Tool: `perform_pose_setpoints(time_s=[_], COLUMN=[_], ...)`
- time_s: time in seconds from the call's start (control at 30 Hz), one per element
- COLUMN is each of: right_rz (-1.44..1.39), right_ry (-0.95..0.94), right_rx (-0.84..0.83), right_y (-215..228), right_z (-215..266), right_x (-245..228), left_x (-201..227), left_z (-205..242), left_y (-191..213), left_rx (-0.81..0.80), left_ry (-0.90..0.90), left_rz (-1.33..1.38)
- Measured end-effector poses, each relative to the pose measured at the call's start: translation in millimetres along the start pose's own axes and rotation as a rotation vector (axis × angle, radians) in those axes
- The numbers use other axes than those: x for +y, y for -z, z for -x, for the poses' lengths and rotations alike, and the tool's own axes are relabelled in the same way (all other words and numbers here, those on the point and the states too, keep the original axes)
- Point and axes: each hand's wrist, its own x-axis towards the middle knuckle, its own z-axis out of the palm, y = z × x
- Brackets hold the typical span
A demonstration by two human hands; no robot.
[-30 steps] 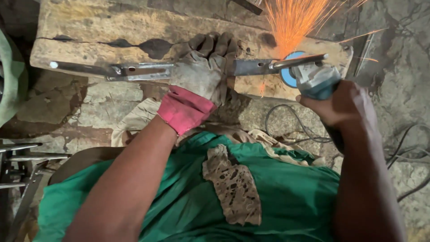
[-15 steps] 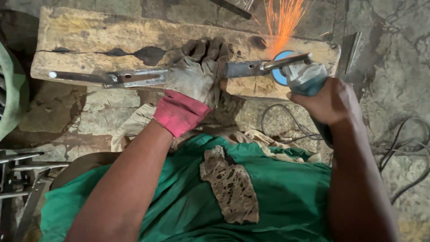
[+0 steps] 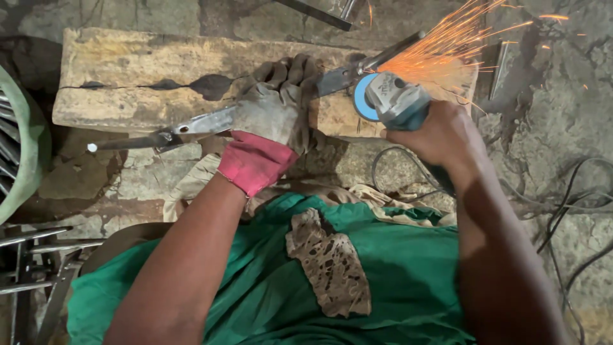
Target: The recorder is using an angle grinder to grind and polish various metal components on a workbench in a workshop.
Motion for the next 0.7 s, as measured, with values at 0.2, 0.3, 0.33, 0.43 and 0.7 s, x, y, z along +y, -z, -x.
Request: perform_pose_setpoints(time_s=[0.2,0.3,0.33,0.43,0.7], right_rz=[-0.041,0.019,0.027,0.007,-0.05], right_ry=[-0.037,-0.134,-0.143,-0.112,-0.121], right_rx=[0.02,0.026,0.048,0.105,0.073], right_y=[4,10,11,16,14], right_z=[1,4,4,4,5], right_x=[16,30,35,44,39], left_x=[1,5,6,-1,-13], left_z=[1,-5,-8,3,70], left_y=[-2,17,18,-25,-36], left_rx=[0.009,-0.027,-0.12,-0.192,-0.283], left_ry=[0.03,0.013,0.04,0.078,-0.051], left_rz=[0.066,0.069,0.092,0.022,0.175])
